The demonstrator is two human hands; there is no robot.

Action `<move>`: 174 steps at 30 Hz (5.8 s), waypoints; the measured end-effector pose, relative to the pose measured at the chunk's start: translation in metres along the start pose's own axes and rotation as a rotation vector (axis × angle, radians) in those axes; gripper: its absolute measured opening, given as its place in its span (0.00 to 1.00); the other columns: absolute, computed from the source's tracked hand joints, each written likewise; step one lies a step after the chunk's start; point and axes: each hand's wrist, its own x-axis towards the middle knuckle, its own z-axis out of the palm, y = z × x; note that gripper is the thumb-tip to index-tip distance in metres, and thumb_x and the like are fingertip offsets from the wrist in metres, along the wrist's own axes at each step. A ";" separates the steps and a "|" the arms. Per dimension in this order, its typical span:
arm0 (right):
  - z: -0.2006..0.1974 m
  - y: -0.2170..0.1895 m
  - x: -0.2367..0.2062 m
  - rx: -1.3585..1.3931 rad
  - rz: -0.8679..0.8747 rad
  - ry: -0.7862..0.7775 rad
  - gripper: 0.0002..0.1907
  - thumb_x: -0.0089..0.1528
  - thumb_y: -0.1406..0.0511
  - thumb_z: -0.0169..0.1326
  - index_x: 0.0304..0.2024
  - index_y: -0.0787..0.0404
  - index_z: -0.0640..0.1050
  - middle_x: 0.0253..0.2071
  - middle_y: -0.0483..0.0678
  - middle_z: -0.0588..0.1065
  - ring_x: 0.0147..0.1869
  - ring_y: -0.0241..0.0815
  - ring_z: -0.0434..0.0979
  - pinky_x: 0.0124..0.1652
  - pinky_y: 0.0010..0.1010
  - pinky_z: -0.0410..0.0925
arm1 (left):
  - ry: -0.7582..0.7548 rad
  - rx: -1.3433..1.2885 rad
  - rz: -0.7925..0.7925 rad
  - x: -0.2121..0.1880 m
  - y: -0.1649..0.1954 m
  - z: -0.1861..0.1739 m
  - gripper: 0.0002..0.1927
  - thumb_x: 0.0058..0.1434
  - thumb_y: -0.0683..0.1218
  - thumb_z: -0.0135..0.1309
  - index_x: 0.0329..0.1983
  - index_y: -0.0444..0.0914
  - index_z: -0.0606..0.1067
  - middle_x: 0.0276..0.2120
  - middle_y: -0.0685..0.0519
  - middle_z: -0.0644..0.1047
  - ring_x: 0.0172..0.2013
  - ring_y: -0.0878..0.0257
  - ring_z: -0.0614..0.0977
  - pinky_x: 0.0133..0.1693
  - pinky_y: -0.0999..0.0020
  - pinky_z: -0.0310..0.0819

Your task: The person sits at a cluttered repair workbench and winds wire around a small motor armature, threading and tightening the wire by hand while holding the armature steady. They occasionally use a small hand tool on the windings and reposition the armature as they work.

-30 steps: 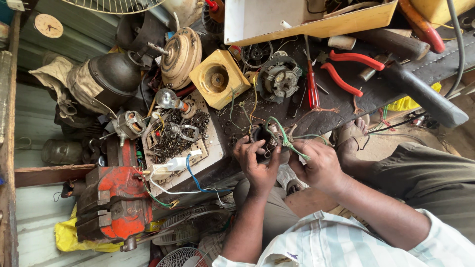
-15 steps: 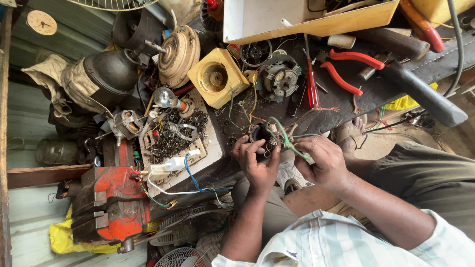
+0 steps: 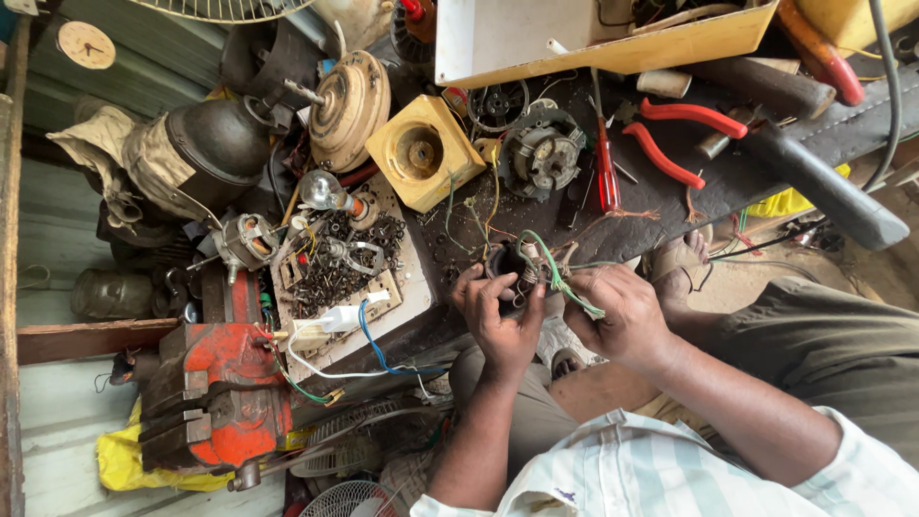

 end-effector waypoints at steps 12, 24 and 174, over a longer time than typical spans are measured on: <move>-0.007 0.000 0.000 0.070 -0.008 0.044 0.18 0.50 0.75 0.62 0.43 0.65 0.75 0.40 0.53 0.79 0.41 0.52 0.81 0.43 0.39 0.73 | -0.003 -0.004 -0.010 -0.002 0.000 0.000 0.19 0.57 0.43 0.68 0.49 0.42 0.74 0.35 0.55 0.69 0.56 0.50 0.71 0.62 0.49 0.64; -0.006 0.002 0.000 0.075 0.052 0.014 0.16 0.50 0.75 0.61 0.41 0.65 0.75 0.36 0.51 0.78 0.37 0.51 0.80 0.39 0.39 0.72 | -0.007 0.007 -0.005 -0.002 0.001 -0.001 0.17 0.57 0.44 0.68 0.47 0.42 0.74 0.35 0.55 0.69 0.56 0.49 0.70 0.61 0.49 0.64; 0.026 -0.010 -0.055 -0.091 -0.034 0.047 0.07 0.64 0.73 0.55 0.45 0.63 0.76 0.48 0.55 0.73 0.53 0.49 0.76 0.53 0.36 0.70 | -0.149 -0.260 0.239 0.019 -0.041 -0.022 0.29 0.63 0.38 0.59 0.67 0.41 0.67 0.44 0.53 0.80 0.44 0.57 0.80 0.57 0.56 0.69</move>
